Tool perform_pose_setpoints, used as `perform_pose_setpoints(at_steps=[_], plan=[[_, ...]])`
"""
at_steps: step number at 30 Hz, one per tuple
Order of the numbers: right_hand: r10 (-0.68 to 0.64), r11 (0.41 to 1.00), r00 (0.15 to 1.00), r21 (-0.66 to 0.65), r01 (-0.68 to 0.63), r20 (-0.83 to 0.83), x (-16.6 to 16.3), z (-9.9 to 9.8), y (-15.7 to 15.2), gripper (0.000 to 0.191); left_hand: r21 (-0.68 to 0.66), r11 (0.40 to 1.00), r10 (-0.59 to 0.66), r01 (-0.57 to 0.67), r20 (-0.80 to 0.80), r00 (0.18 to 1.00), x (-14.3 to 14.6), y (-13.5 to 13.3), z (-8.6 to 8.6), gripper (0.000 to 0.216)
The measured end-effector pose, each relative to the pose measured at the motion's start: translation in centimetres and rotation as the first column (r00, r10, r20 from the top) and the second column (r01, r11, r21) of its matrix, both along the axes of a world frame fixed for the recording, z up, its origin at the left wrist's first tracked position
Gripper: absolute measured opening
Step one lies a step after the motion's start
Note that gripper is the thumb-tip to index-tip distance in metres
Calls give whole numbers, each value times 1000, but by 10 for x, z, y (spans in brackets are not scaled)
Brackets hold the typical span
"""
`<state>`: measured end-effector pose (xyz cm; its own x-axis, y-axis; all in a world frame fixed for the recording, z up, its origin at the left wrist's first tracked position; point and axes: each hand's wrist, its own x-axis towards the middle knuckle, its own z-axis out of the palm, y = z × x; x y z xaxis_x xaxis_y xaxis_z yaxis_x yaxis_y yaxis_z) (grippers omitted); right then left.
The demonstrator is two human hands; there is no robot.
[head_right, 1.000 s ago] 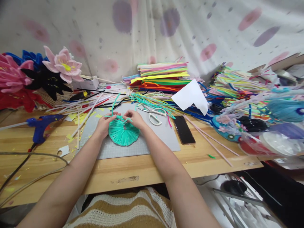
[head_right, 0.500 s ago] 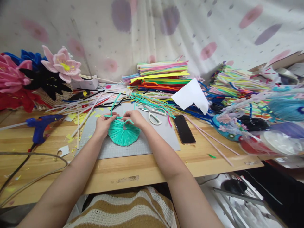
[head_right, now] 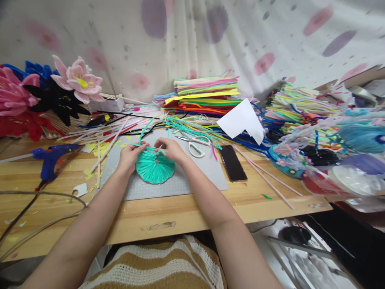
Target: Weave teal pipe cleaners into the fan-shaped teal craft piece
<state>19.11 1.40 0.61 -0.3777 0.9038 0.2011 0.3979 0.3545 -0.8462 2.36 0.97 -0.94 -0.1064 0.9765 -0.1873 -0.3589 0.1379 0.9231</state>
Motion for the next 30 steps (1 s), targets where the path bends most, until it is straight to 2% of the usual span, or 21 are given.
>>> perform_pose_setpoints(at_steps=[4, 13, 17, 23, 30], plan=[[7, 993, 984, 118, -29, 179, -1, -1, 4, 12, 4, 1000, 4, -4, -26, 1000, 0, 1, -2, 39], [-44, 973, 892, 220, -63, 450, -5, -1, 7, 13, 5, 999, -43, 43, 2, 999, 0, 2, -3, 33], [-38, 958, 871, 265, -107, 490, -4, 3, 4, 16, 30, 999, -14, 15, -51, 999, -2, 3, -7, 32], [-37, 972, 823, 212, -103, 566, -7, 6, 2, 15, 13, 1000, 1, 0, -49, 999, -1, 4, -6, 29], [9, 971, 866, 202, -127, 500, -8, 1, 5, 13, 9, 999, 36, -36, -24, 999, 0, 3, -5, 27]])
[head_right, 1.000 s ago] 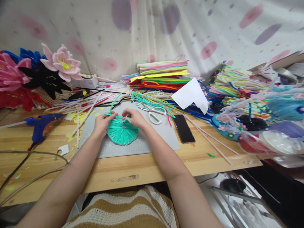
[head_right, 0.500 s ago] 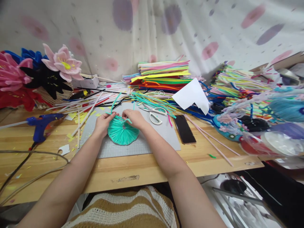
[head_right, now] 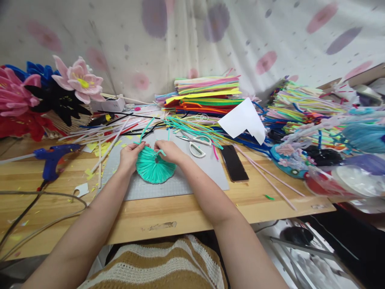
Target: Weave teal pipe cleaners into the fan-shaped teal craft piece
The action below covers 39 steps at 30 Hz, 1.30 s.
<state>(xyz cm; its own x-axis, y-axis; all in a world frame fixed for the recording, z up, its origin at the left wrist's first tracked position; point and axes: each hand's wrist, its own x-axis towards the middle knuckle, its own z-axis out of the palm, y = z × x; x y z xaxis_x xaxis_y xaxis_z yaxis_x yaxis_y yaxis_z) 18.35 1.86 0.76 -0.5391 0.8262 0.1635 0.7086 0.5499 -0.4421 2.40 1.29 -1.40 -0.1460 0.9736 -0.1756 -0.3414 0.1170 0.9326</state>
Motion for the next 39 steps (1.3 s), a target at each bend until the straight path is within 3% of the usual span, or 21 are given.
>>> perform_pose_setpoints(at_steps=[8, 11, 13, 16, 20, 24, 27, 33, 36, 39], plan=[[27, 997, 984, -72, -40, -178, 5, -3, 0, 7, 14, 1000, -15, 15, 30, 999, -1, 1, 1, 27], [-15, 979, 957, -200, -45, -290, 4, -1, -2, 5, 27, 999, -31, 31, 19, 999, -3, 1, 1, 29], [-126, 919, 903, -392, -50, -410, 3, 0, -2, 11, 44, 999, -30, 30, 15, 999, -4, 1, 2, 30], [-295, 775, 835, -627, -74, -463, 3, 1, 0, 20, 71, 997, -17, 15, 21, 1000, -4, 0, 5, 31], [-353, 715, 820, -695, -75, -451, 1, 2, 5, 22, 89, 996, -17, 14, 26, 1000, -2, -2, 7, 31], [-355, 718, 814, -691, -78, -461, -3, 1, 8, 25, 102, 995, -16, 14, 23, 1000, -2, -2, 6, 31], [-321, 762, 833, -645, -55, -450, -5, 1, 6, 23, 103, 995, 4, -7, 30, 1000, -2, -1, 4, 31], [-52, 961, 963, -276, -25, -266, -3, 6, 0, 16, 80, 996, 28, -32, 56, 998, -2, 1, 2, 28], [-18, 989, 978, -148, -12, -206, -1, 4, 0, 14, 63, 998, 23, -28, 64, 998, -2, 1, 3, 27], [-56, 994, 979, -108, 35, -194, 0, -1, 4, 15, 51, 999, 11, -15, 81, 997, -2, 1, 4, 28]])
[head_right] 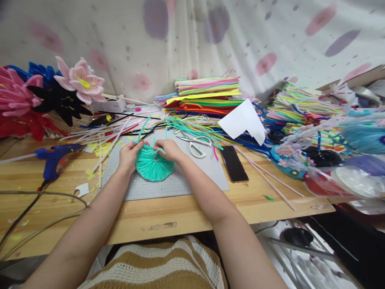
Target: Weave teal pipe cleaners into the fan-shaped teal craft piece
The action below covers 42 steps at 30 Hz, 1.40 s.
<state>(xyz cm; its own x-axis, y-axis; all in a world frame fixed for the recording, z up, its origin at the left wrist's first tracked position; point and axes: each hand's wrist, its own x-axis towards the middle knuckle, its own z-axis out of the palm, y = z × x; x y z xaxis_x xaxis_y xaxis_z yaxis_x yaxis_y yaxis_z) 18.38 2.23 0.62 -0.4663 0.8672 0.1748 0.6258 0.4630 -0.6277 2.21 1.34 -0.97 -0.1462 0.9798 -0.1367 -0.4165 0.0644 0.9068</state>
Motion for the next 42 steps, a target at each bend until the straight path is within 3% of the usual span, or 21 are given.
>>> perform_pose_setpoints(at_steps=[3, 8, 10, 13, 18, 25, 31, 34, 37, 40, 42], plan=[[-17, 999, 999, -33, 15, -37, 2, -5, 3, 17, -11, 999, -43, 43, 48, 998, -1, 1, 0, 29], [-52, 946, 967, -322, -32, -249, 0, -5, 4, 27, -14, 999, -44, 45, 51, 998, -1, 1, 0, 28], [-56, 926, 947, -372, -70, -317, -5, -4, 5, 30, 2, 999, -39, 39, 37, 999, 1, -1, 0, 29], [-19, 939, 943, -330, -97, -332, -13, -3, 9, 27, 20, 998, -65, 64, 23, 998, 5, -3, 2, 31], [-57, 974, 965, -227, -3, -258, -18, -6, 15, 18, -18, 999, -44, 44, -11, 999, 2, -1, 1, 32], [-57, 948, 935, -314, -59, -349, -17, 2, 10, 24, -38, 999, -18, 17, -26, 1000, -2, 2, -2, 32], [-140, 924, 887, -380, -42, -439, -24, 2, 12, 19, -67, 997, -39, 39, -7, 999, -1, 0, 2, 42], [-145, 928, 867, -370, -48, -476, -25, -3, 14, 14, -51, 997, 57, -61, -67, 996, -1, 1, -1, 48], [-165, 942, 883, -337, 9, -440, -25, -5, 14, 10, 149, 965, 255, -215, -358, 898, 0, 0, -4, 36], [-174, 965, 911, -247, 83, -375, -26, -2, 10, 8, 310, 927, 363, -211, -604, 709, 0, -2, -4, 16], [-163, 977, 924, -189, 102, -345, -26, 0, 8, 8, 316, 928, 361, -197, -636, 682, 0, -5, -2, 14]])
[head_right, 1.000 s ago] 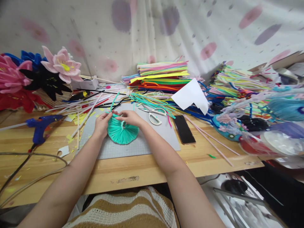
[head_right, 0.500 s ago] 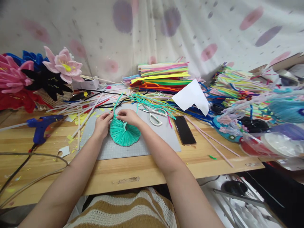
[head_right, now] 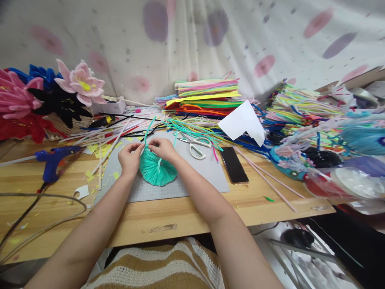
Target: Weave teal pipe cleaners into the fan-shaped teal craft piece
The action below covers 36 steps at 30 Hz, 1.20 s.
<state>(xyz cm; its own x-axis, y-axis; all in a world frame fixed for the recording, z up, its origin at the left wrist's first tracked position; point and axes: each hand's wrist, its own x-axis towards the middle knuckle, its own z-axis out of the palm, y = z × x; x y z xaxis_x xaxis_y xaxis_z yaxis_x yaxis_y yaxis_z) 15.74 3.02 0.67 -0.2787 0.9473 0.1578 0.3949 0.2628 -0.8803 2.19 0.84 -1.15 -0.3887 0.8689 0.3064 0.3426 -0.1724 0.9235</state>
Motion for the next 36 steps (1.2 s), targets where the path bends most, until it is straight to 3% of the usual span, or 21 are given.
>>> perform_pose_setpoints(at_steps=[5, 8, 12, 16, 19, 23, 27, 31, 34, 36], plan=[[18, 995, 999, 97, -23, 48, 0, 5, -2, 11, -14, 999, -51, 52, 79, 996, 3, -6, 5, 19], [30, 991, 998, 131, -38, 63, 2, 5, -2, 12, -39, 992, -112, 123, 221, 969, 6, -5, 6, 24], [32, 990, 998, 133, -39, 60, 3, 2, 0, 11, -96, 971, -146, 221, 499, 854, 8, 0, 2, 29], [-25, 999, 1000, 47, 24, 16, -2, -3, 0, 9, -91, 956, -151, 278, 661, 735, 10, 3, -2, 29], [-67, 998, 998, 0, 67, 5, -5, -8, 0, 12, -99, 946, -130, 310, 758, 639, 12, 3, -2, 31], [-86, 994, 996, 63, 85, 20, -4, -12, 1, 12, -113, 915, -147, 388, 801, 580, 13, 2, 0, 32], [-88, 995, 996, 55, 87, 12, -2, -13, 1, 11, -129, 900, -167, 417, 781, 602, 12, 1, 2, 33], [-110, 993, 992, 45, 107, 59, -4, -12, -2, 12, -77, 918, -260, 388, 623, 738, 16, 1, 1, 33], [-130, 989, 986, 85, 122, 100, -8, -11, -6, 12, -97, 956, -183, 275, 536, 824, 21, 3, -3, 35], [-152, 987, 985, 65, 147, 86, -10, -11, -8, 12, -109, 961, -162, 255, 526, 835, 24, 5, -6, 34]])
